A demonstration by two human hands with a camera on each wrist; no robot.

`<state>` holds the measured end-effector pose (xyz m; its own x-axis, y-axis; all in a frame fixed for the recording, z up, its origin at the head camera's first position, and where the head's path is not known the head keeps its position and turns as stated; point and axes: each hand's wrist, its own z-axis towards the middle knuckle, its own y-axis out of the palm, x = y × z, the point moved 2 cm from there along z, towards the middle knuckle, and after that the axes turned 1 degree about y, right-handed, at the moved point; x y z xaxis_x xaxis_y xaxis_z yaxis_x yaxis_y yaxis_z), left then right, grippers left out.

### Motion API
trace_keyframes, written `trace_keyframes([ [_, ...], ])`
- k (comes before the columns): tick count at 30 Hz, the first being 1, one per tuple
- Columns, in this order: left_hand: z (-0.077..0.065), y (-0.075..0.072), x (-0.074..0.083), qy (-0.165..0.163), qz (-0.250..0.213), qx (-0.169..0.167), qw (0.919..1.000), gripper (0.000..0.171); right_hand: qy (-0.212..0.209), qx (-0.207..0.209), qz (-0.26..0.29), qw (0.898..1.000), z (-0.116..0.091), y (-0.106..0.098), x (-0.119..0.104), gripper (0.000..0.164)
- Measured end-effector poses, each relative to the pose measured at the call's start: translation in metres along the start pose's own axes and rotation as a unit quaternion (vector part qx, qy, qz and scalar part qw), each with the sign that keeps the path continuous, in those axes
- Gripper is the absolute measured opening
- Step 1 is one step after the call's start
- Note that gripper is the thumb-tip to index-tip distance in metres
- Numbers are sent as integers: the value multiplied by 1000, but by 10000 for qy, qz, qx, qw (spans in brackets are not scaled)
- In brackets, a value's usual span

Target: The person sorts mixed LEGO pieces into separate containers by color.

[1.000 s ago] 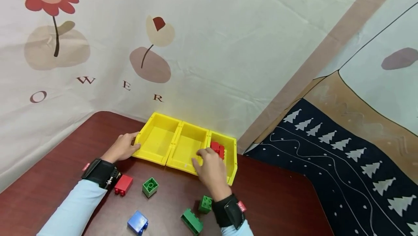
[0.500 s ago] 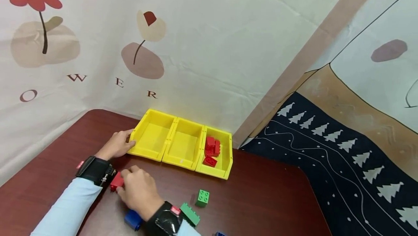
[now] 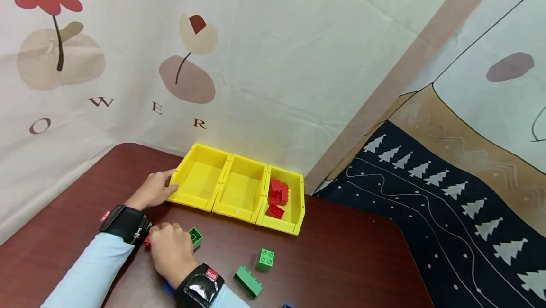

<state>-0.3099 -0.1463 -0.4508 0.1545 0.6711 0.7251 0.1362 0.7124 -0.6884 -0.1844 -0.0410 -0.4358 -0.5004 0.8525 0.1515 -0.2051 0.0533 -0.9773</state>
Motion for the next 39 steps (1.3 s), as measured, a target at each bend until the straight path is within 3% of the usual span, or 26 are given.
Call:
trace_keyframes([
  [4, 0, -1, 0, 12, 56, 23, 10000, 54, -50, 38, 37, 10000, 1, -1, 0, 22],
  [11, 0, 1, -1, -24, 15, 22, 10000, 54, -152, 467, 80, 9988, -2, 2, 0, 23],
  [19, -1, 4, 0, 75, -9, 85, 9999, 53, -77, 284, 328, 9990, -1, 9, 3, 15],
  [24, -1, 7, -1, 115, -49, 85, 9999, 52, -18, -38, 581, 9983, -3, 8, 9, 15],
  [26, -1, 7, -1, 133, -77, 112, 9998, 51, 31, -110, 752, 9971, -6, 2, 13, 15],
  [31, 0, 5, 0, 78, -103, 154, 9998, 51, -71, 226, 1474, 9888, -12, -26, 33, 15],
  [34, 0, 2, 0, 57, -103, 122, 9999, 51, -132, 479, 1824, 9820, -13, -46, 53, 24],
  [39, 1, 1, -1, 32, 4, 90, 10000, 53, 247, 934, 2234, 9699, -16, -76, 98, 31],
])
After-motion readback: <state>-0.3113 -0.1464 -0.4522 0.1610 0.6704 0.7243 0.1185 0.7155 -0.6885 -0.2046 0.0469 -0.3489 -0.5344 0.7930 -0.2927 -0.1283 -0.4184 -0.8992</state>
